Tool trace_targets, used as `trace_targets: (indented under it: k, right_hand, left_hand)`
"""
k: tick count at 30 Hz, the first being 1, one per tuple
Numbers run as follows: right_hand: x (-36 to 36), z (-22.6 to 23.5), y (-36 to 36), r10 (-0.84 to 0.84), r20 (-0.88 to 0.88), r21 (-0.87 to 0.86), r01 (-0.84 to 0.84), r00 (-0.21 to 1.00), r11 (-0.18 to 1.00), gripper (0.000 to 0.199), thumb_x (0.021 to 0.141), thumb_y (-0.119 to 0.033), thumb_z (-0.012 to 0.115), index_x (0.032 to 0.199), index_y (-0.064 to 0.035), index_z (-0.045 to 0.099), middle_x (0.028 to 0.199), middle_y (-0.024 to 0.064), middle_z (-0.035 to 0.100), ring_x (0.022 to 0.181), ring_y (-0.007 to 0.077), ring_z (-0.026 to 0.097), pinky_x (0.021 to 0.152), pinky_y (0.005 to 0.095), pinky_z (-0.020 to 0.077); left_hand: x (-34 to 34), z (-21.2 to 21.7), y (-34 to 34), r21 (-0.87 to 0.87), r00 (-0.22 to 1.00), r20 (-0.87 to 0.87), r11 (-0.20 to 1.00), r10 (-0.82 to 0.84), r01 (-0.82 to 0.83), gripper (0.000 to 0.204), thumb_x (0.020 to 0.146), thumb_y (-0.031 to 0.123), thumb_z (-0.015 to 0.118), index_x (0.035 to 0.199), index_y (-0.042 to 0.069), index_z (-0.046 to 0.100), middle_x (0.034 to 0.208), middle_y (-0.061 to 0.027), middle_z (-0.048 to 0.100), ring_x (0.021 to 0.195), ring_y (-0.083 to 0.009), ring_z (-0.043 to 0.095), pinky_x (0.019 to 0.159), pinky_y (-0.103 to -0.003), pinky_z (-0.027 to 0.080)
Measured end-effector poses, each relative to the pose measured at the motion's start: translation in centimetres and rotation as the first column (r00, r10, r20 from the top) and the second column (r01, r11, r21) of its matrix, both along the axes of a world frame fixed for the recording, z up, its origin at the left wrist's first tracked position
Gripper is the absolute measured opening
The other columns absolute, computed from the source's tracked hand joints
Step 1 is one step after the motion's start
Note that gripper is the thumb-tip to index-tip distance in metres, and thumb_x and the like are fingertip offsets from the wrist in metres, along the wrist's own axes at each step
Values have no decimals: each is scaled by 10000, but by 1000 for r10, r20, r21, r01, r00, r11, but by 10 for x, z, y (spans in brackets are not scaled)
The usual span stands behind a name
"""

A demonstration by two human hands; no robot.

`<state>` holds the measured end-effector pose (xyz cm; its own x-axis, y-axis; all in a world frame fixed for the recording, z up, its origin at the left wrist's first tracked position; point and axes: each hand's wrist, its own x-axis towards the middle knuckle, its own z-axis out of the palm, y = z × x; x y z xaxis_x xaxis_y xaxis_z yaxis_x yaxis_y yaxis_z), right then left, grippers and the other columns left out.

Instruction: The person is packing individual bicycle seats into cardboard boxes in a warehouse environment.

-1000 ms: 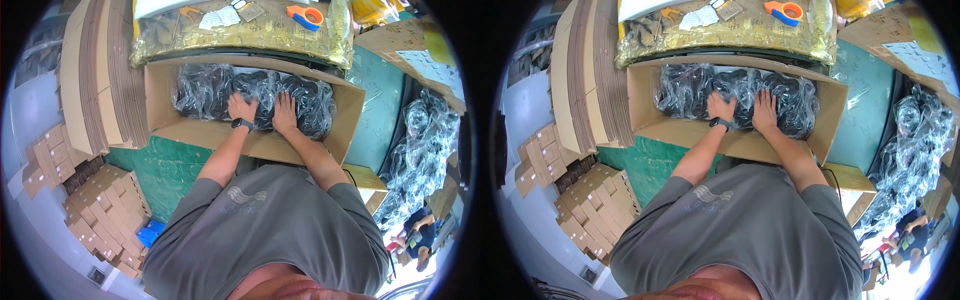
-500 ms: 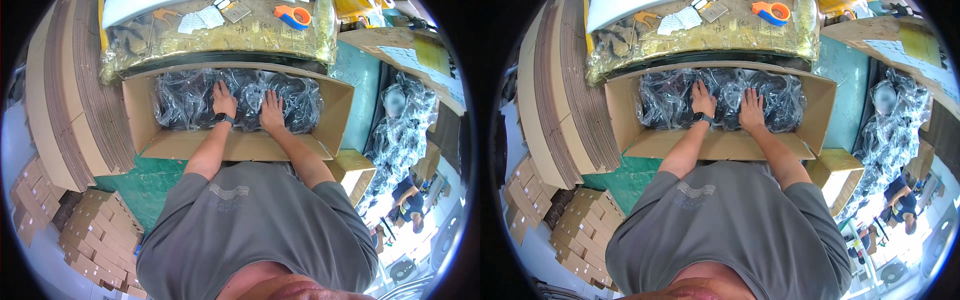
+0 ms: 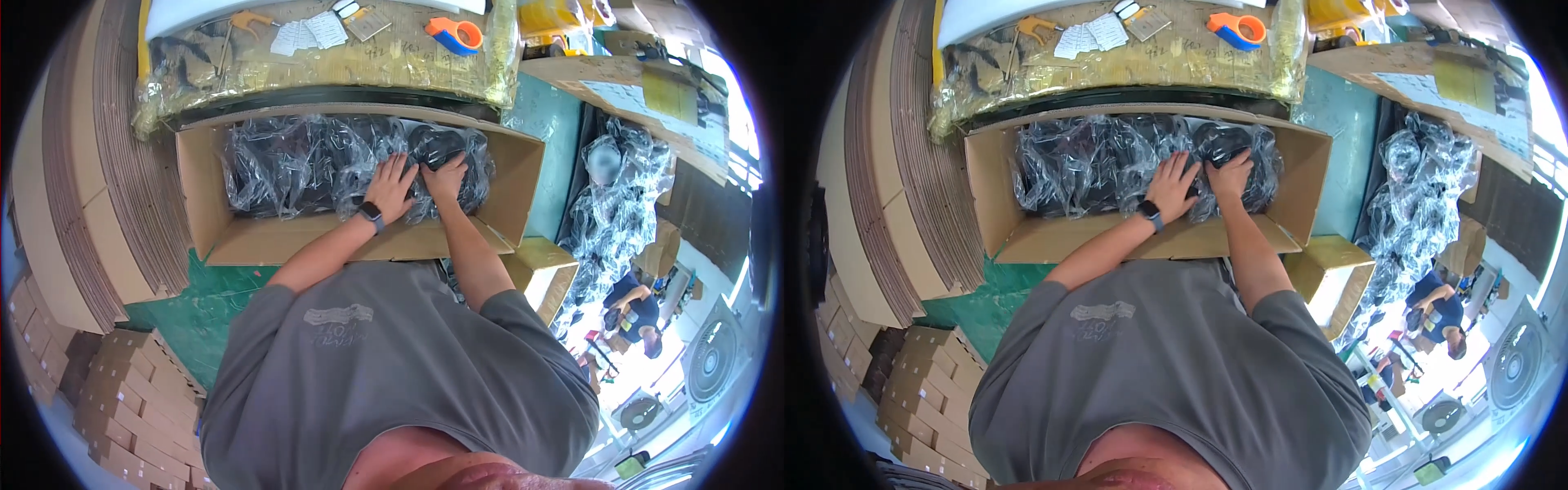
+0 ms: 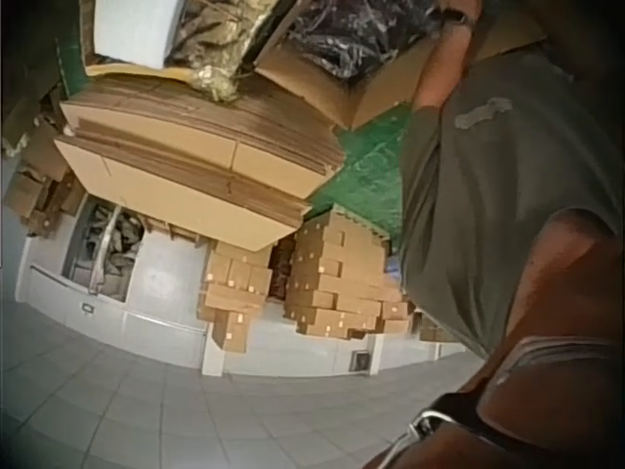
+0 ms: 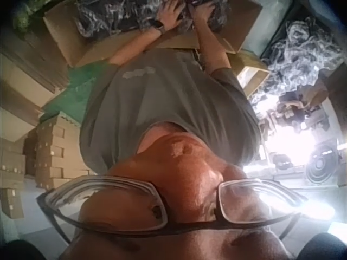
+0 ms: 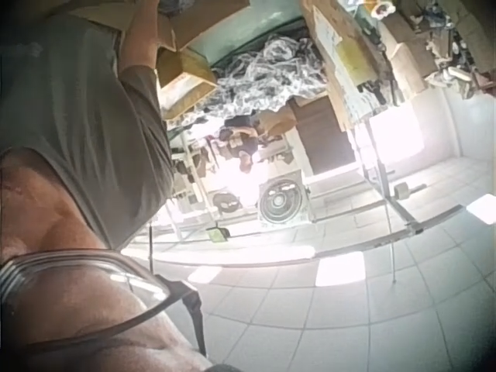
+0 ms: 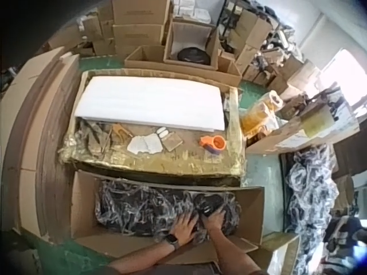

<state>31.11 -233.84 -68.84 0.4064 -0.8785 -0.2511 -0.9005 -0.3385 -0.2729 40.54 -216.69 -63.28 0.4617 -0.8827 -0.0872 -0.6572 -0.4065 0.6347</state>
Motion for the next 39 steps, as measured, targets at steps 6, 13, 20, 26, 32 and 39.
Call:
trace_targets:
  k: [6, 13, 20, 26, 32, 39]
  right_hand:
    - [10, -5, -27, 164, 3, 57, -164, 986, 985, 1129, 704, -373, 877, 1617, 7, 332, 1288, 318, 451, 1196, 505, 545, 1062, 474, 498]
    - [20, 48, -77, 499, 32, 356, -476, 866, 804, 712, 863, -465, 790, 1427, -59, 632, 1235, 287, 707, 1153, 444, 678, 976, 480, 554]
    - [-134, 137, -207, -435, 467, 436, 227, 770, 871, 862, 1040, -588, 571, 1562, 78, 408, 1562, 261, 484, 1368, 350, 543, 1139, 429, 451]
    - [-18, 12, -60, -146, -174, 230, 184, 974, 956, 1212, 869, -930, 428, 1710, -121, 99, 1701, 394, -24, 1592, 551, 0, 1259, 648, 114]
    - [-16, 3, -51, 72, -320, 245, 9, 944, 970, 1242, 813, -949, 499, 1715, -184, 118, 1699, 389, -81, 1559, 604, -98, 1232, 712, 23]
    - [-117, 157, -43, 838, -72, 889, -345, 541, 300, 1200, 791, -721, 788, 1661, -54, 300, 1728, 245, 210, 1614, 403, 169, 1318, 466, 165]
  left_hand:
    - [-14, -41, -4, 234, 995, 34, 969, -93, 82, 879, 781, 467, 851, 1559, 260, 497, 1725, -179, 235, 1623, -387, 115, 1259, -690, 110]
    - [-20, -50, -22, 514, 986, 42, 850, -159, 115, 865, 850, 430, 785, 1609, 239, 415, 1639, -269, 369, 1590, -449, 205, 1246, -689, 149]
    - [173, 109, 167, -249, 354, 622, 605, 698, -756, 609, 864, 472, 708, 1280, 35, 629, 1382, -237, 593, 1306, -443, 529, 1085, -671, 368]
    - [208, 39, 302, 290, 401, -171, 435, 900, -853, 834, 1048, 688, 392, 1446, -18, 588, 1443, -284, 614, 1363, -459, 561, 1134, -499, 441]
    - [137, -12, 234, 699, 789, 159, 497, 594, -515, 1319, 769, 938, 554, 1716, 154, 75, 1740, -291, -123, 1614, -455, -144, 1249, -691, 71]
    - [138, 93, 316, 437, 817, -563, 795, -123, 421, 1445, 718, 678, 863, 1612, -154, 89, 1684, -378, 178, 1574, -466, 244, 1301, -426, 231]
